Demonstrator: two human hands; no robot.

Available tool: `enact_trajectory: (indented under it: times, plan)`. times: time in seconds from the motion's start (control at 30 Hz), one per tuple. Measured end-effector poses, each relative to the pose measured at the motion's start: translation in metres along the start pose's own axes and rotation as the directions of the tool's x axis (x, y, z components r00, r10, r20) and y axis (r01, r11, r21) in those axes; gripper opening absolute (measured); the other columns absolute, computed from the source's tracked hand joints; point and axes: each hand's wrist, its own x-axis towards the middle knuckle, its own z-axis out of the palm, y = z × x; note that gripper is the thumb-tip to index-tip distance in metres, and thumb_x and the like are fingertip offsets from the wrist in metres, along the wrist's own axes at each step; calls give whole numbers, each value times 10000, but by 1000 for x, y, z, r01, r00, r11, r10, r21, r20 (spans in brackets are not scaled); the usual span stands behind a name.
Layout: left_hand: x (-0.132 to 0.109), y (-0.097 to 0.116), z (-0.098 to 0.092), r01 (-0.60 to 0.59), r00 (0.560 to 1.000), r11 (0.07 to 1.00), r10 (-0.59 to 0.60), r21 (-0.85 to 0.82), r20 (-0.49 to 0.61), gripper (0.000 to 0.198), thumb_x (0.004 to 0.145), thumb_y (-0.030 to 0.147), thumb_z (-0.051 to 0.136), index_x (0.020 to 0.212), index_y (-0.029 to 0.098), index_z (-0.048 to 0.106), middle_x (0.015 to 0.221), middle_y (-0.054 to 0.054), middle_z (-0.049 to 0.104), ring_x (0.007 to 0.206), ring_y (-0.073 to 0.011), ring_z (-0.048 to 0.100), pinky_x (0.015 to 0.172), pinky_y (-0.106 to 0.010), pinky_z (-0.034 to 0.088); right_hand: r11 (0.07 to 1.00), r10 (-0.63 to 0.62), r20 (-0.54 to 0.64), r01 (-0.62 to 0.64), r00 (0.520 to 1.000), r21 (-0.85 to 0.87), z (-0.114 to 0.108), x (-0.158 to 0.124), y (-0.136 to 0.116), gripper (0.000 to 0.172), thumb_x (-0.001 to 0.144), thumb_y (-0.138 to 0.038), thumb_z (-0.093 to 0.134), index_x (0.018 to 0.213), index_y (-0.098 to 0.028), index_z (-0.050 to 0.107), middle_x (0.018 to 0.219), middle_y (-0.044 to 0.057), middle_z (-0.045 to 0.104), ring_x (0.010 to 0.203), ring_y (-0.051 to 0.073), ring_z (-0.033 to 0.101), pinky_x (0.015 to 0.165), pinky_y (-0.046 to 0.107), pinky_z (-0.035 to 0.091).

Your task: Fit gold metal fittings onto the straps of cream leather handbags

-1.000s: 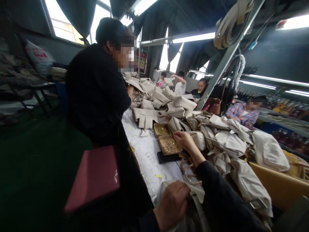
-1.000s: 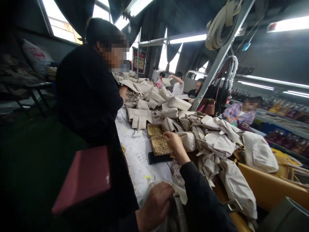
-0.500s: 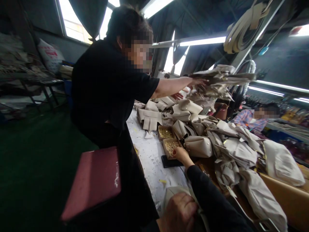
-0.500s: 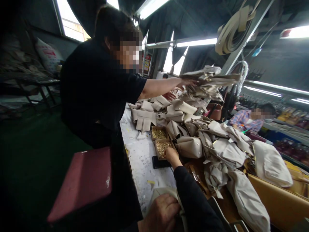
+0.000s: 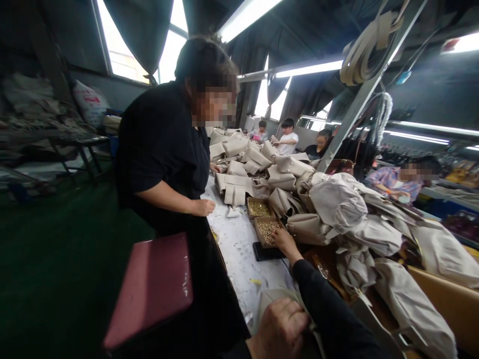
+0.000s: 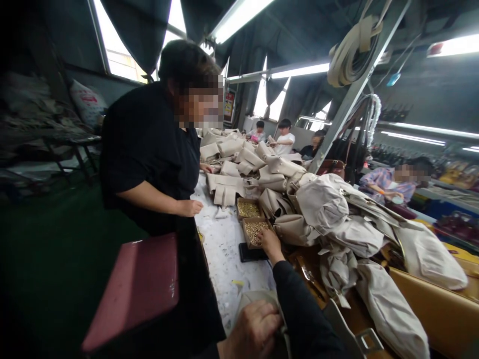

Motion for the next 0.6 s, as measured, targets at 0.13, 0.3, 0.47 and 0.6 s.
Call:
enact_trajectory:
  times: [0.13, 0.3, 0.47, 0.6]
  plan:
    - [-1, 3, -4, 8, 1000, 1000, -8, -24, 11, 198, 758, 166, 524, 939, 168, 605, 818, -90, 700, 685, -223, 633, 606, -324, 482, 984, 26, -60, -15, 998, 176, -12, 0, -4, 220, 1014, -370, 631, 1023, -154, 670, 1019, 43, 680, 883, 183, 661, 804, 362, 574]
    - [0, 11, -15, 127, 992, 982, -126, -139, 17, 421, 766, 62, 497, 1148, 176, 633, 1021, -117, 744, 898, -247, 704, 805, -370, 565, 876, 30, -54, 0, 998, 482, -50, 0, -12, 200, 1014, -324, 643, 967, -130, 654, 826, -9, 655, 671, 121, 635, 623, 261, 562]
    - [17, 4, -31, 305, 940, 880, -339, -364, -30, 446, 782, -31, 476, 1105, 200, 680, 1032, -79, 735, 974, -206, 696, 864, -328, 570, 674, -2, -47, 36, 999, 738, -109, -28, -1, 257, 858, -344, 823, 809, -135, 681, 666, -5, 657, 587, 114, 633, 551, 220, 545]
    - [48, -16, -52, 363, 912, 769, -408, -526, 34, 220, 854, 62, 575, 959, 185, 724, 928, -51, 718, 906, -194, 684, 841, -312, 560, 527, -29, -79, 83, 996, 846, -154, -71, 14, 291, 704, -365, 927, 768, -162, 729, 699, 38, 725, 633, 150, 682, 599, 246, 582]
